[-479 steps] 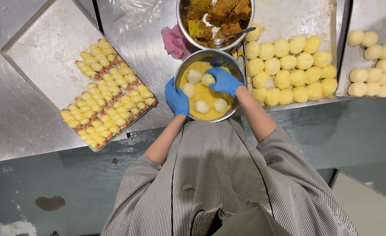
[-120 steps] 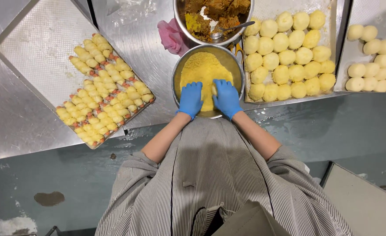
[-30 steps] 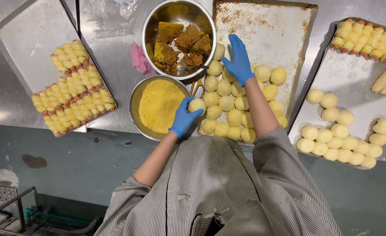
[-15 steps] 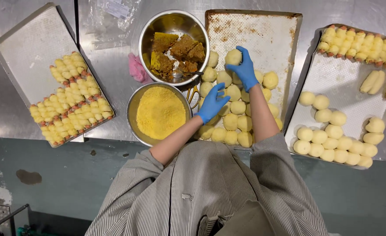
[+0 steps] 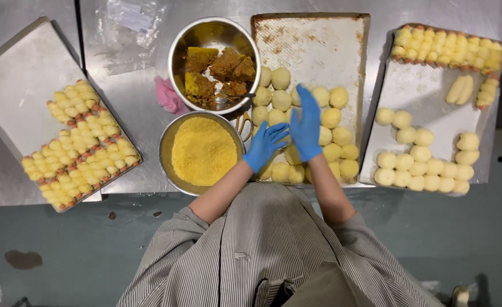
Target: Filling dough balls with a savory mixture and coating them in breadcrumbs.
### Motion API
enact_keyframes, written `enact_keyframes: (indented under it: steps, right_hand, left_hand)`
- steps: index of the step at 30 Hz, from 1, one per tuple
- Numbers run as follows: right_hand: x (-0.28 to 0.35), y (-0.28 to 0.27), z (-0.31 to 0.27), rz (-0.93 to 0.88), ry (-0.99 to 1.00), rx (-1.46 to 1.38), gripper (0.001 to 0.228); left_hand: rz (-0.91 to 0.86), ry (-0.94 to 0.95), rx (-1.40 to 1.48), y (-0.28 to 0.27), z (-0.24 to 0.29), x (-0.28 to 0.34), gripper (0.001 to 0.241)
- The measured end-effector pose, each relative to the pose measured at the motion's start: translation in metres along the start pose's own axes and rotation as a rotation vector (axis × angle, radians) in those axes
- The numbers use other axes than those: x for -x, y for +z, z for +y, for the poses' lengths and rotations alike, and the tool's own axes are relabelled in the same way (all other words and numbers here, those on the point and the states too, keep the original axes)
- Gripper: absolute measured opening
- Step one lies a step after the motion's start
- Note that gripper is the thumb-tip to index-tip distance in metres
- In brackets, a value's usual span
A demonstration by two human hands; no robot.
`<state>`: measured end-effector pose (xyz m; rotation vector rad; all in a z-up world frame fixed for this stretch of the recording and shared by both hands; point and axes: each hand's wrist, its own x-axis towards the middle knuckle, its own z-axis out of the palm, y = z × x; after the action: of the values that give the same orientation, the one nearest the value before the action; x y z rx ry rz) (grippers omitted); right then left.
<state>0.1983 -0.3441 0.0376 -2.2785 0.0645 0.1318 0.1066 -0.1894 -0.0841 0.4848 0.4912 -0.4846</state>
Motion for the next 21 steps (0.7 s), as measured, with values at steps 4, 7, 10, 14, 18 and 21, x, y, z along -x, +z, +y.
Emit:
enact_keyframes:
  steps: [4, 7, 10, 14, 18, 21]
  right_hand:
    - [0.07, -0.012, 0.023, -0.04, -0.251, -0.001, 0.059]
    - [0.101, -0.03, 0.055, 0.026, -0.253, 0.101, 0.058]
    - [0.119, -0.059, 0.064, 0.261, -0.144, 0.187, 0.045]
    - [0.169, -0.025, 0.04, 0.102, 0.015, -0.185, 0.037]
    - [0.195, 0.05, 0.01, -0.255, 0.254, -0.505, 0.039]
    - [0.203, 0.101, -0.019, -0.441, 0.551, -0.478, 0.046]
  left_hand:
    - [-0.351, -0.208, 0.367, 0.069, -0.001, 0.016, 0.079]
    - [-0.439, -0.304, 0.403, 0.107, 0.018, 0.065, 0.079]
    - [-0.375, -0.16, 0.135, 0.085, 0.053, 0.092, 0.069]
    - [0.23, 0.775, -1.176, 0.021, 0.138, 0.146, 0.045]
    - [0.918, 0.861, -1.723, -0.061, 0.206, 0.21, 0.064]
    - [0.907, 0.122, -1.634, -0.161, 0.201, 0.221, 0.062]
